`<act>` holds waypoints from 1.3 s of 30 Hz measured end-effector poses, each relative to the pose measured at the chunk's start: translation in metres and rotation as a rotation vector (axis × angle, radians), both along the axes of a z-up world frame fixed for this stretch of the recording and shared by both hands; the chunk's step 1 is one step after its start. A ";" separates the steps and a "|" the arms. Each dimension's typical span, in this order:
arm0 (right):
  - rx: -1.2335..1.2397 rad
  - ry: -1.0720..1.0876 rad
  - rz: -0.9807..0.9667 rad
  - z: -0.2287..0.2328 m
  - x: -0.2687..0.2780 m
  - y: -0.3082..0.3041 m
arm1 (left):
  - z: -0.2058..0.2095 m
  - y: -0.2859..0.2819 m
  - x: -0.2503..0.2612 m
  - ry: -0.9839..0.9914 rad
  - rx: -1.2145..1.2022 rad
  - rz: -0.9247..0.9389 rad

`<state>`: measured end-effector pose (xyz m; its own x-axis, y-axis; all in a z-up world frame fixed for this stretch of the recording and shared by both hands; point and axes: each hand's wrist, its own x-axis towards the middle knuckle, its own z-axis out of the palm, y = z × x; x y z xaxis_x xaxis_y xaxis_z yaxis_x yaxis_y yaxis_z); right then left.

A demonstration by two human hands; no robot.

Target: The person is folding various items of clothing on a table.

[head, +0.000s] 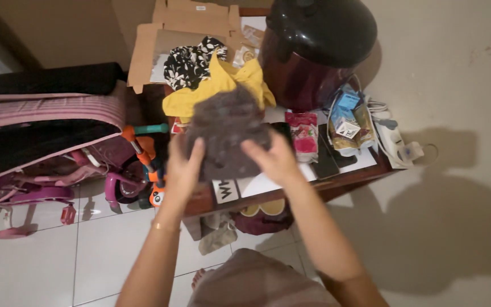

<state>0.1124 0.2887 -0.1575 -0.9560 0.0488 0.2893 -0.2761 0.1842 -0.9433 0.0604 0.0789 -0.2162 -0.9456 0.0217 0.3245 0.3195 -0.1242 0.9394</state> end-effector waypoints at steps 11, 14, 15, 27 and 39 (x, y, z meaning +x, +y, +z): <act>0.280 -0.044 -0.401 -0.070 -0.007 0.112 | 0.003 0.119 -0.035 -0.009 -0.612 0.075; 0.484 0.032 -0.467 -0.054 -0.005 0.099 | 0.001 0.124 -0.033 -0.052 -0.667 0.086; 0.598 0.102 -0.517 -0.044 -0.008 0.091 | 0.004 0.124 -0.037 -0.088 -0.689 0.072; 1.232 0.052 -0.341 -0.082 -0.053 0.059 | -0.040 0.141 -0.049 -0.108 -0.734 0.208; 1.055 0.060 -0.381 -0.068 -0.046 0.065 | 0.058 0.119 -0.103 0.373 -0.633 0.520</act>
<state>0.0660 0.3538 -0.2253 -0.9138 0.0386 0.4043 -0.0710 0.9650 -0.2526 -0.0426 0.1978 -0.1577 -0.7213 -0.1007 0.6853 0.4891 0.6265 0.6068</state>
